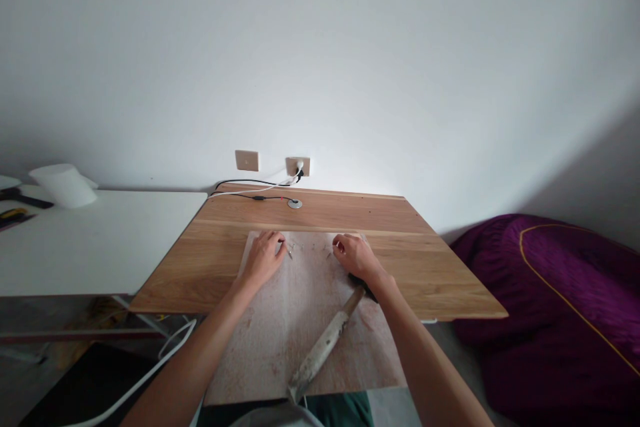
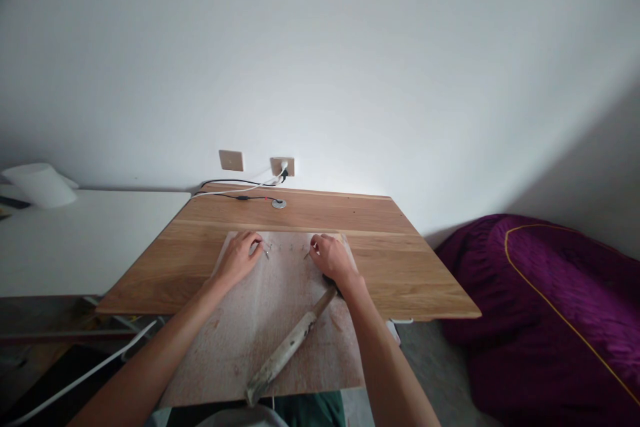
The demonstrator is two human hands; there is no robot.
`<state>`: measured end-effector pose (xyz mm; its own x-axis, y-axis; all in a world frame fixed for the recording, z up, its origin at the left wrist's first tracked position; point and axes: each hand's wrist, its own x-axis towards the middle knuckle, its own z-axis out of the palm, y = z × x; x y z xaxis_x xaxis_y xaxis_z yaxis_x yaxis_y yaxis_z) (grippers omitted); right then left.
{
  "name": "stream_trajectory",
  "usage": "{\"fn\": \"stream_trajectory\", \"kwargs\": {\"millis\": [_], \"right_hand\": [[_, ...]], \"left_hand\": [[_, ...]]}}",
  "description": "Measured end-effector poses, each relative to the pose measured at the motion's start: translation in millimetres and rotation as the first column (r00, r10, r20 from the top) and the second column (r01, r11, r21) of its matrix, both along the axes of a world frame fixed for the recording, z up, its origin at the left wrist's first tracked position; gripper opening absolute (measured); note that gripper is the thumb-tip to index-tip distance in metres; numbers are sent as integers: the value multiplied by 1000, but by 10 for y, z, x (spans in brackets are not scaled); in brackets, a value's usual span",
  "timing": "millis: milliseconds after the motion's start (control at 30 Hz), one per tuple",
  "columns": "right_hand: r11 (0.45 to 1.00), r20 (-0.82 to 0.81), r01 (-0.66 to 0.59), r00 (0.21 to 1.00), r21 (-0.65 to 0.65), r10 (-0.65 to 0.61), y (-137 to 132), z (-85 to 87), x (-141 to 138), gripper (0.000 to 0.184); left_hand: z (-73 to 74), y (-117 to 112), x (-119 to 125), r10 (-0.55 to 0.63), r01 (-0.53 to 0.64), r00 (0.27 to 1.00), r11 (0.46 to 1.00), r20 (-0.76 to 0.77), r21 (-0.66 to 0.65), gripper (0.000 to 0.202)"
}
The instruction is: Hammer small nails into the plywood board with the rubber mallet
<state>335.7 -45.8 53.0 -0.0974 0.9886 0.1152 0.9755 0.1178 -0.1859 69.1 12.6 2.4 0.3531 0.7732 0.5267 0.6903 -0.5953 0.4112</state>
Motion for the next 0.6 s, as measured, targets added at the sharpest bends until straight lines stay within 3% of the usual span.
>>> {"fn": "stream_trajectory", "kwargs": {"millis": [133, 367, 600], "right_hand": [[999, 59, 22, 998, -26, -20, -9, 39, -46, 27], [996, 187, 25, 982, -81, -9, 7, 219, -140, 29], [986, 252, 69, 967, -154, -28, 102, 256, -477, 28]], "left_hand": [[-27, 12, -12, 59, -58, 998, 998, 17, -36, 16], [-34, 77, -73, 38, -37, 999, 988, 9, -150, 25], [182, 99, -311, -132, 119, 950, 991, -281, -61, 29]]}}
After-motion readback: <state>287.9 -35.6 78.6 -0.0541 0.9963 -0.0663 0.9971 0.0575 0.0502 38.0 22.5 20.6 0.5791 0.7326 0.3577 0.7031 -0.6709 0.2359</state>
